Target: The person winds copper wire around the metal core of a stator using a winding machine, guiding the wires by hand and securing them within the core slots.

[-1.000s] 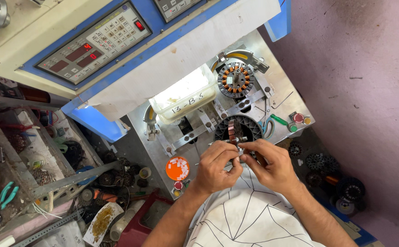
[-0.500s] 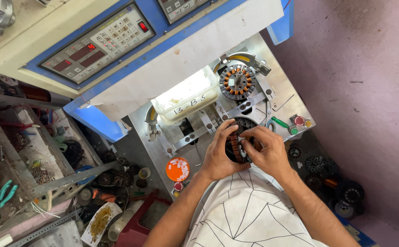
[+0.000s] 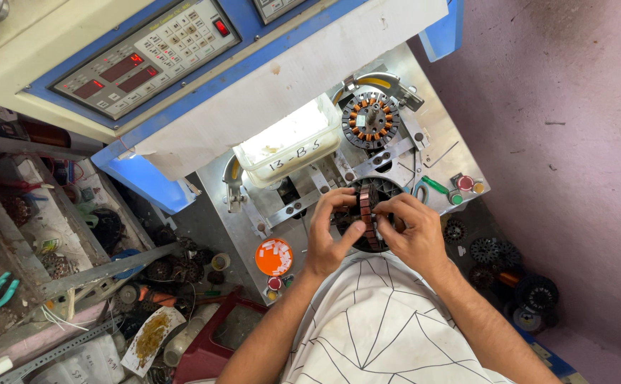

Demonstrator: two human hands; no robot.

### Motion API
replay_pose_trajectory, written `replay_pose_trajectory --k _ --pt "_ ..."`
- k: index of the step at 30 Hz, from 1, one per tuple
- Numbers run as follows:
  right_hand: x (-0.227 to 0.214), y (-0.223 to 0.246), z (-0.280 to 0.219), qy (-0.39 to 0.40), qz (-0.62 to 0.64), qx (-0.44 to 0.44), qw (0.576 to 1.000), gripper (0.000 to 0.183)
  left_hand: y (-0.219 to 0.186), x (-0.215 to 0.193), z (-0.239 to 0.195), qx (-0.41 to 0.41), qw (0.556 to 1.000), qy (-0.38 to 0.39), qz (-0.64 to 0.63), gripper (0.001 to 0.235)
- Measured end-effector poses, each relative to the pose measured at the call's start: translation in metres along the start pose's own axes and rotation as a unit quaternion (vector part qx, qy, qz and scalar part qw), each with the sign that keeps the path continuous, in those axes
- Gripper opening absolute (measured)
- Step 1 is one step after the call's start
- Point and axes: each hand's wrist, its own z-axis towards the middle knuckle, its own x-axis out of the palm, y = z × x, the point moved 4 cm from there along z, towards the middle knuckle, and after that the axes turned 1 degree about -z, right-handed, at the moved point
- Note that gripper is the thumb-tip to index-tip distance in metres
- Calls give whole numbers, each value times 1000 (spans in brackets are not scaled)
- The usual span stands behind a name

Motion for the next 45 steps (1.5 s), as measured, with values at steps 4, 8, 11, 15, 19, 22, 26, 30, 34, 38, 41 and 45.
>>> replay_pose_trajectory --k 4,8,11,15,19,22,26,30,34,38,41,45 --pt "3 -3 2 5 -21 36 999 16 4 0 -4 -23 999 -39 30 17" --pt "0 -24 -4 52 77 190 977 40 -1 4 -6 -21 997 -68 33 12" --pt "-5 -34 -4 52 72 170 981 28 -2 5 -6 -22 996 -75 33 10" --pt "-1 -34 -1 51 11 106 993 13 1 5 -7 -6 996 -79 28 11" --pt "1 -28 2 65 -14 97 993 14 2 3 -6 4 996 -78 43 11" --pt "0 -25 5 75 -28 75 994 13 1 3 -6 16 995 -77 67 11" --pt "-1 -17 11 95 -38 40 994 13 -2 2 -5 31 994 -78 71 10" --pt "-2 -11 14 111 -65 39 991 13 0 2 -2 18 994 -84 62 8" --pt "-3 -4 16 116 -85 -4 990 13 7 2 1 1 996 -80 41 8" --pt "-3 1 16 120 -119 -22 985 16 11 2 3 15 996 -72 46 7" --pt "-2 3 14 124 -126 9 984 17 15 1 3 9 997 -65 46 6" --pt "3 7 12 118 -147 35 981 16 20 -1 6 -15 998 -49 29 8"
